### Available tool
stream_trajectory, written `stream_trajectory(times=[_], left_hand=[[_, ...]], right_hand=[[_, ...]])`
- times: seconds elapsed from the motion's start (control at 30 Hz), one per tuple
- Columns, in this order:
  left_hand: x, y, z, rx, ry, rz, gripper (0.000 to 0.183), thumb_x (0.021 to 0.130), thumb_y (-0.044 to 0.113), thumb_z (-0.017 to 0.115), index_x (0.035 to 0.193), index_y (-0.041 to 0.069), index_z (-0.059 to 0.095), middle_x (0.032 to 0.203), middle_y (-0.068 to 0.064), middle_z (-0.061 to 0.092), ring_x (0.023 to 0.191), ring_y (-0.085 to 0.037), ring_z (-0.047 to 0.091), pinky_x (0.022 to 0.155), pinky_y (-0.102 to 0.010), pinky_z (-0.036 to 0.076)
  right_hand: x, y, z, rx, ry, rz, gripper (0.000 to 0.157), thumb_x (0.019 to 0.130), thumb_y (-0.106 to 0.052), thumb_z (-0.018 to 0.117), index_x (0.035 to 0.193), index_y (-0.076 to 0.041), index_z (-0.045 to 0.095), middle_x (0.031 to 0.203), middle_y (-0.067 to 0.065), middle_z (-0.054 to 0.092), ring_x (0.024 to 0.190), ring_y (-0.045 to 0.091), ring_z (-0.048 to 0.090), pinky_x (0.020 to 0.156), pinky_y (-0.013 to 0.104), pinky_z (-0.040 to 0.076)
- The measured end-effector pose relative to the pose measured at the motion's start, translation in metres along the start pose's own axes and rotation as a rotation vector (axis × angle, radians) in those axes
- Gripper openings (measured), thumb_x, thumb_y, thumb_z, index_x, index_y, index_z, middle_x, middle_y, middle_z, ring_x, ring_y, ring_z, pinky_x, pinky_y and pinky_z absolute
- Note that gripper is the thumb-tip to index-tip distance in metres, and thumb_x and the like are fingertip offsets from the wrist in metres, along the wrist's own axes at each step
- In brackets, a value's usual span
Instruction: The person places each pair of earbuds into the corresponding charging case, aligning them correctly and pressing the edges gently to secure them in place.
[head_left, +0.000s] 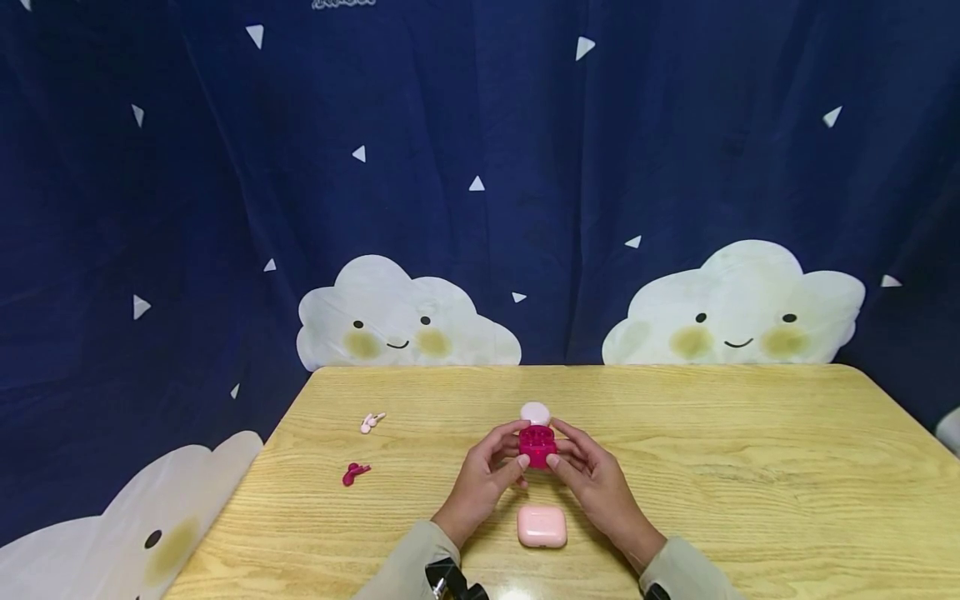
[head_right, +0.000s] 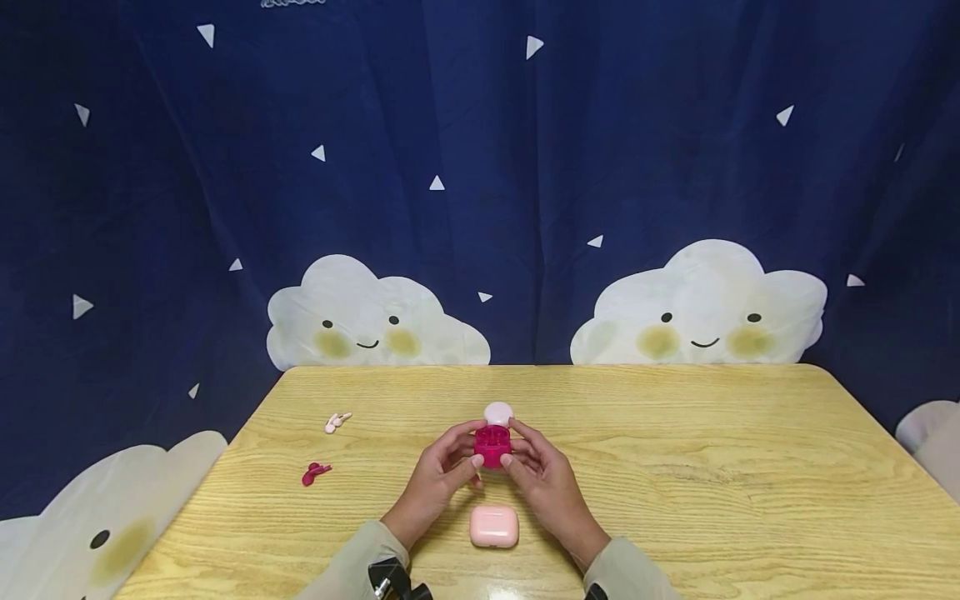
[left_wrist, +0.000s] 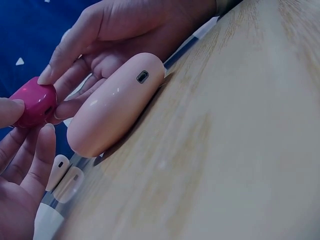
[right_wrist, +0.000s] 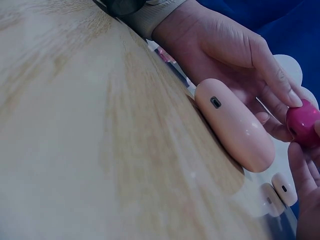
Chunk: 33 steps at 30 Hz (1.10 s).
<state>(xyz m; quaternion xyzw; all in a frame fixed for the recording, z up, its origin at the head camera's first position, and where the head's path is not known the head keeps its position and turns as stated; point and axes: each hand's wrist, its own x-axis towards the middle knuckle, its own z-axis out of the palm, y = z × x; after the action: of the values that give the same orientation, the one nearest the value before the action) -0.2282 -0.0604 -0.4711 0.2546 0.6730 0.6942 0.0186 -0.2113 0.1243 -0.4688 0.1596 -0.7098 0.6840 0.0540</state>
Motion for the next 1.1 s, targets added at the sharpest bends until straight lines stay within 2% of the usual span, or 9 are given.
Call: stream_trajectory(times=[0.2, 0.43, 0.57, 0.73, 1.0, 1.1], left_hand=[[0.000, -0.001, 0.000, -0.001, 0.011, 0.005, 0.043, 0.089, 0.011, 0.056, 0.130, 0.012, 0.045, 0.107, -0.014, 0.057, 0.091, -0.024, 0.058, 0.064, -0.048, 0.051], [0.000, -0.001, 0.000, -0.013, 0.005, 0.017, 0.043, 0.089, 0.007, 0.054, 0.131, 0.008, 0.043, 0.109, -0.015, 0.056, 0.092, -0.027, 0.056, 0.063, -0.050, 0.050], [-0.001, 0.008, 0.001, -0.019, -0.003, 0.023, 0.042, 0.089, 0.004, 0.053, 0.130, 0.008, 0.044, 0.108, -0.017, 0.056, 0.092, -0.031, 0.056, 0.063, -0.052, 0.049], [-0.004, 0.018, 0.003, -0.018, -0.008, 0.017, 0.042, 0.089, 0.001, 0.052, 0.130, 0.007, 0.044, 0.107, -0.019, 0.056, 0.092, -0.032, 0.055, 0.064, -0.055, 0.047], [-0.001, -0.002, 0.000, 0.002, -0.015, 0.010, 0.043, 0.090, 0.006, 0.052, 0.132, 0.014, 0.044, 0.109, -0.014, 0.056, 0.092, -0.026, 0.057, 0.065, -0.048, 0.050], [-0.001, -0.003, 0.000, 0.010, -0.020, 0.007, 0.044, 0.090, 0.007, 0.053, 0.132, 0.015, 0.044, 0.109, -0.014, 0.056, 0.091, -0.026, 0.057, 0.065, -0.047, 0.051]], right_hand=[[0.000, -0.002, 0.001, 0.021, 0.021, 0.084, 0.047, 0.083, -0.027, 0.064, 0.124, -0.008, 0.051, 0.104, 0.013, 0.061, 0.094, 0.019, 0.061, 0.078, 0.025, 0.049], [0.001, 0.000, 0.001, 0.083, 0.025, 0.093, 0.035, 0.083, -0.022, 0.065, 0.107, 0.002, 0.059, 0.098, 0.019, 0.061, 0.086, 0.029, 0.063, 0.076, 0.037, 0.050], [0.001, 0.000, 0.002, 0.066, 0.031, 0.117, 0.033, 0.082, -0.024, 0.065, 0.102, 0.002, 0.062, 0.094, 0.017, 0.064, 0.083, 0.033, 0.063, 0.073, 0.036, 0.052], [0.001, 0.002, 0.002, 0.047, 0.026, 0.136, 0.032, 0.081, -0.025, 0.066, 0.101, 0.001, 0.063, 0.090, 0.016, 0.064, 0.080, 0.031, 0.063, 0.070, 0.034, 0.052], [0.001, 0.002, 0.002, 0.036, 0.016, 0.133, 0.031, 0.082, -0.024, 0.065, 0.101, 0.001, 0.062, 0.087, 0.016, 0.064, 0.077, 0.030, 0.063, 0.068, 0.033, 0.053], [0.001, 0.002, 0.002, 0.031, 0.019, 0.129, 0.030, 0.082, -0.024, 0.065, 0.100, 0.000, 0.063, 0.087, 0.015, 0.064, 0.076, 0.028, 0.064, 0.068, 0.032, 0.053]])
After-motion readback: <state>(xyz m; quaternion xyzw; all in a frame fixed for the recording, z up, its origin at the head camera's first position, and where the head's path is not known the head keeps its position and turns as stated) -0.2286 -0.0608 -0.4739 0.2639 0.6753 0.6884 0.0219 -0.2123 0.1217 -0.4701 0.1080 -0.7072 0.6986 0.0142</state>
